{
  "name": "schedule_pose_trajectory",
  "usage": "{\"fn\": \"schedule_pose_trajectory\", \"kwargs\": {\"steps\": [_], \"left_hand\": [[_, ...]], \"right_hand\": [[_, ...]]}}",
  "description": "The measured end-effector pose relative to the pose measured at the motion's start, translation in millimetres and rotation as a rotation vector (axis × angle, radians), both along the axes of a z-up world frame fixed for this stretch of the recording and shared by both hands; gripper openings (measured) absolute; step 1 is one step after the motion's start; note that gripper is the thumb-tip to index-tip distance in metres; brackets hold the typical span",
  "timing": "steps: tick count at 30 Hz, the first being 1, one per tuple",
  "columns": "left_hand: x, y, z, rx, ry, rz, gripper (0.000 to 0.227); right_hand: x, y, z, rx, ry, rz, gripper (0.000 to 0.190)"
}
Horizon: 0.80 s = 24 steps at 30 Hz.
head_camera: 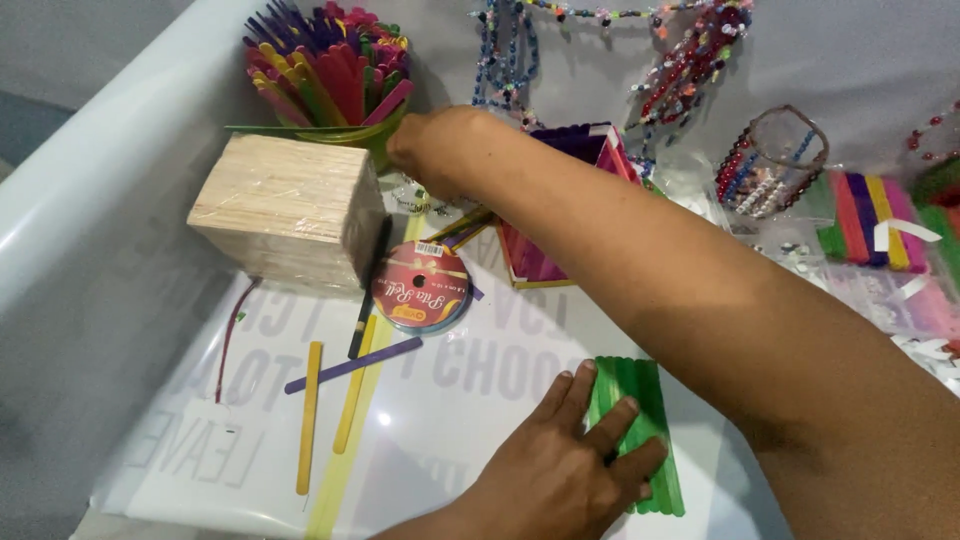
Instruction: The person is arranging green popsicle sticks side-by-side on a white surface to create a flat panel, likely for a craft project.
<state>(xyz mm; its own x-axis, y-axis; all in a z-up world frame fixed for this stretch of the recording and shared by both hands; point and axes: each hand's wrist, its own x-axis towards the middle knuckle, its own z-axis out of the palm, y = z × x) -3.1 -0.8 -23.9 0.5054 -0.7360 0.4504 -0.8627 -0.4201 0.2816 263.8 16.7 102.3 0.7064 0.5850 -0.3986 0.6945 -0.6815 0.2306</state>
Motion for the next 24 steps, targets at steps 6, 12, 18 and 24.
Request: {"fn": "schedule_pose_trajectory", "kwargs": {"steps": [6,12,18,24], "left_hand": [[0.2,-1.2,-3.6,-0.049,-0.048,0.024,0.038],[-0.3,0.4,-1.5,-0.067,-0.049,0.027,0.038],[0.5,-1.4,-4.2,-0.086,-0.078,0.030,0.033],[0.9,0.9,-1.9,-0.086,-0.051,0.015,0.036]], "right_hand": [[0.1,-0.5,4.4,-0.050,0.045,-0.030,0.020],[-8.9,-3.5,16.3,-0.066,0.008,0.008,0.029],[-4.3,-4.5,11.3,-0.168,-0.002,-0.032,0.038],[-3.8,-4.0,13.2,-0.226,0.023,-0.040,0.059]]}}
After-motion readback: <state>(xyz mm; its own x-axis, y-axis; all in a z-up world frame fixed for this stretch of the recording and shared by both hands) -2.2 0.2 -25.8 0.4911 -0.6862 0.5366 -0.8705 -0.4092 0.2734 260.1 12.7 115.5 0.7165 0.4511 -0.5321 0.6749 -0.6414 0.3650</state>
